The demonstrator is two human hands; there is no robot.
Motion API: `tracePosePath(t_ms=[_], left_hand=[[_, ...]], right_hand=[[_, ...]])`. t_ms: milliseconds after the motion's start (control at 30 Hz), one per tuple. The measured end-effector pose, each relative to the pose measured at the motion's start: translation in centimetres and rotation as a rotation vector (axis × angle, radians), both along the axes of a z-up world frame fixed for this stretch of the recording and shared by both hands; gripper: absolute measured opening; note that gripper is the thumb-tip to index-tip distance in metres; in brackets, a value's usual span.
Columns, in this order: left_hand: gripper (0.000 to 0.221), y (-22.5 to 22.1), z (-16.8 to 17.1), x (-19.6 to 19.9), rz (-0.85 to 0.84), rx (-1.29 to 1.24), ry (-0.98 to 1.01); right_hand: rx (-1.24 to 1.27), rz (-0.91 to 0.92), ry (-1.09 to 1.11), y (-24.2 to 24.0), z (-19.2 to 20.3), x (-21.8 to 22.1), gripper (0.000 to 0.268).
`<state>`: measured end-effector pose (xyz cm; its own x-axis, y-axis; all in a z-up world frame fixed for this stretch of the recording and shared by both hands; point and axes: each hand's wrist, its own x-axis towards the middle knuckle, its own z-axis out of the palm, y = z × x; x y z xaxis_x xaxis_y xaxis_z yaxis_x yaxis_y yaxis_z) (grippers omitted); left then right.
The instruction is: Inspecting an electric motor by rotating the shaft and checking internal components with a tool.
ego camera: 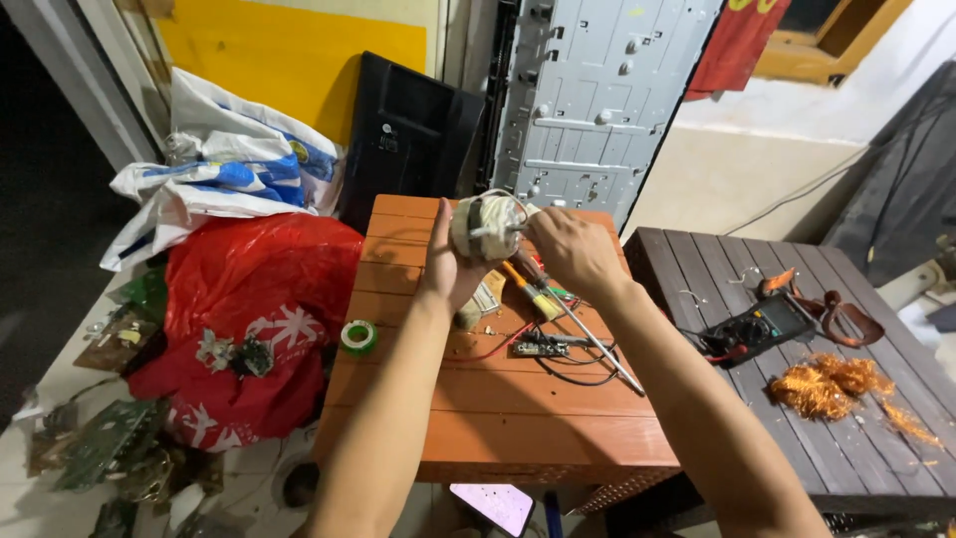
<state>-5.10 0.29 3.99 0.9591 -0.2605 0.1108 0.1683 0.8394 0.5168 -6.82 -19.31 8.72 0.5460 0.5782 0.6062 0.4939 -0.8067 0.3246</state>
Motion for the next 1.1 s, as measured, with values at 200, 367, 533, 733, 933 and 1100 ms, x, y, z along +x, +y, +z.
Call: tracePosePath(t_ms=[200,367,533,733,933,1100], left_hand=[[0.084,0.5,-3.1,4.4,-0.122,-0.210,-0.149],[0.068,-0.2,-2.7,2.7,0.485,0.230,-0.125],[0.046,0.1,-3.3,2.9,0.868,0.597,-0.237],[0.038,-1.6,-4.9,3.8,0.629,0.738,-0.210],[0.022,-3.7,0.4,-1.5,0.244,0.428,-0.422],[0.029,-3.3,-0.2,-0.7,0.092,0.193,-0.196]], right_hand=[[0.242,0.036,-0.266,-2.0,-0.6,2.2,0.008],[1.100,0.144,0.026,2.4,0.4,0.0,0.030],[1.228,0.103,0.296,1.6,1.2,-1.2,0.029],[1.713,0.530,0.410,2.4,0.6,0.9,0.033],[1.816,0.600,0.592,4.2,-2.2,-1.0,0.031],[1.933,0.609,0.585,6.1,-3.2,-1.9,0.029]])
